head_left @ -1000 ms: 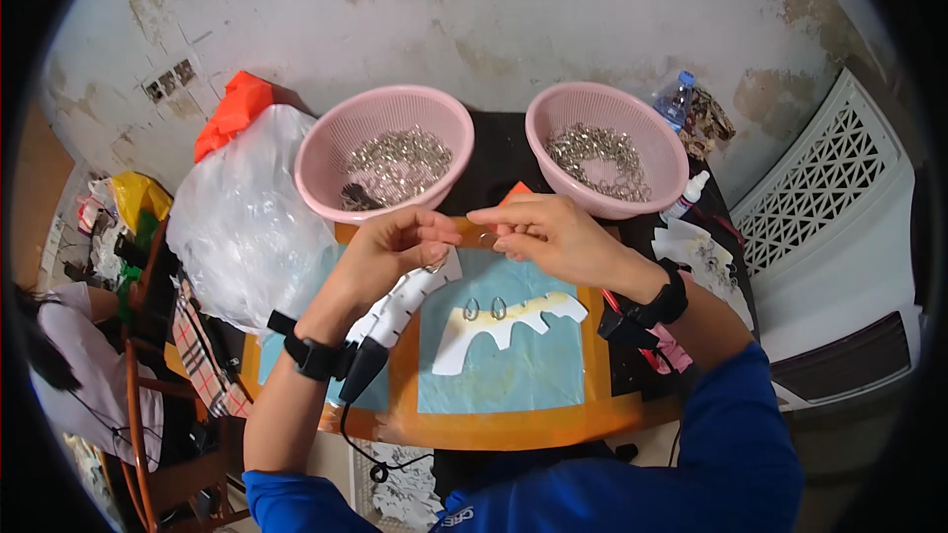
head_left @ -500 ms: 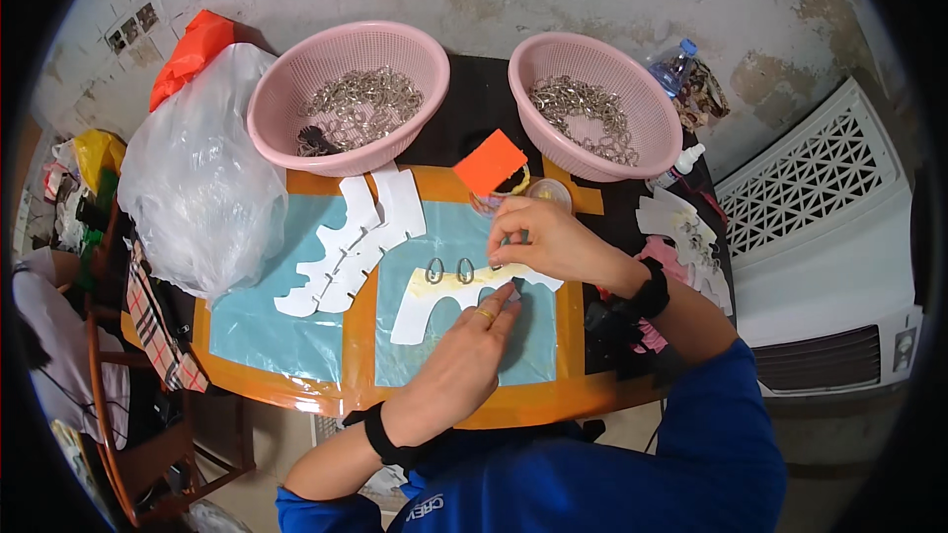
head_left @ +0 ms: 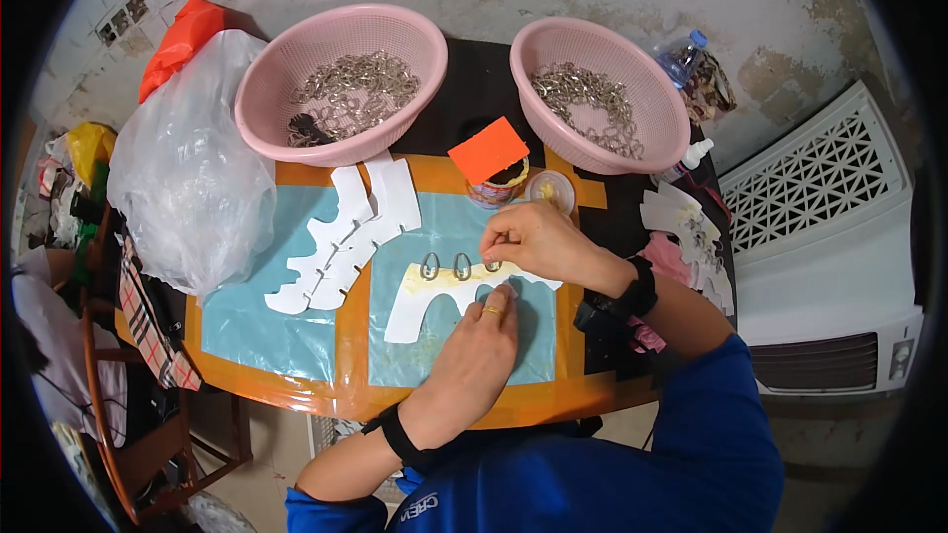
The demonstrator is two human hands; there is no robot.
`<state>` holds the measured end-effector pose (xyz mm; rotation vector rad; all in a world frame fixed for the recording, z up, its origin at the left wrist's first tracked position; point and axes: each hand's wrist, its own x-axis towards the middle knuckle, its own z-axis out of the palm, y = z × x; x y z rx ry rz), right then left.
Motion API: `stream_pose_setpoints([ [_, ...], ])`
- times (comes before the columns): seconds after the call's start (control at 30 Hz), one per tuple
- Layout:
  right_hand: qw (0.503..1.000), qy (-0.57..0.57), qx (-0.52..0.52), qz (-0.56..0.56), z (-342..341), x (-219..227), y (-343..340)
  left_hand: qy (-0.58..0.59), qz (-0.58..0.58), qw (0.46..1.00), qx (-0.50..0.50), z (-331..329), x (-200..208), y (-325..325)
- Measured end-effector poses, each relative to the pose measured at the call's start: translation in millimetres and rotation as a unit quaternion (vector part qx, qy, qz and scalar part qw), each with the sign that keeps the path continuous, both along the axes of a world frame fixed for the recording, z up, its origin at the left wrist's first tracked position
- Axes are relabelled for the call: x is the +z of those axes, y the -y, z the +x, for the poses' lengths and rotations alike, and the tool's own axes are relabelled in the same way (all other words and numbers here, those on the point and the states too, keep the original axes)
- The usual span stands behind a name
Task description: Applying glue to white shoe upper components and attaching metal eyelets.
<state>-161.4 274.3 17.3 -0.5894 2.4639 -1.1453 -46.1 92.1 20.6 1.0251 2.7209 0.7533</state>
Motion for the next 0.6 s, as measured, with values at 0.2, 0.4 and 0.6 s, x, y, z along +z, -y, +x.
stream_pose_setpoints([
  [0.2,1.0,-0.021,-0.013,-0.006,3.5,-3.0,-3.4,-0.007,0.002,1.0,0.017,0.1,1.6,-3.4],
  [0.4,0.996,-0.091,-0.008,-0.011,5.2,-6.4,-3.8,0.009,-0.039,0.999,0.022,-3.1,2.0,-3.7],
  [0.6,0.992,-0.125,0.005,-0.011,4.8,-6.0,-4.3,0.02,-0.051,0.998,0.024,-5.6,9.3,-4.9],
])
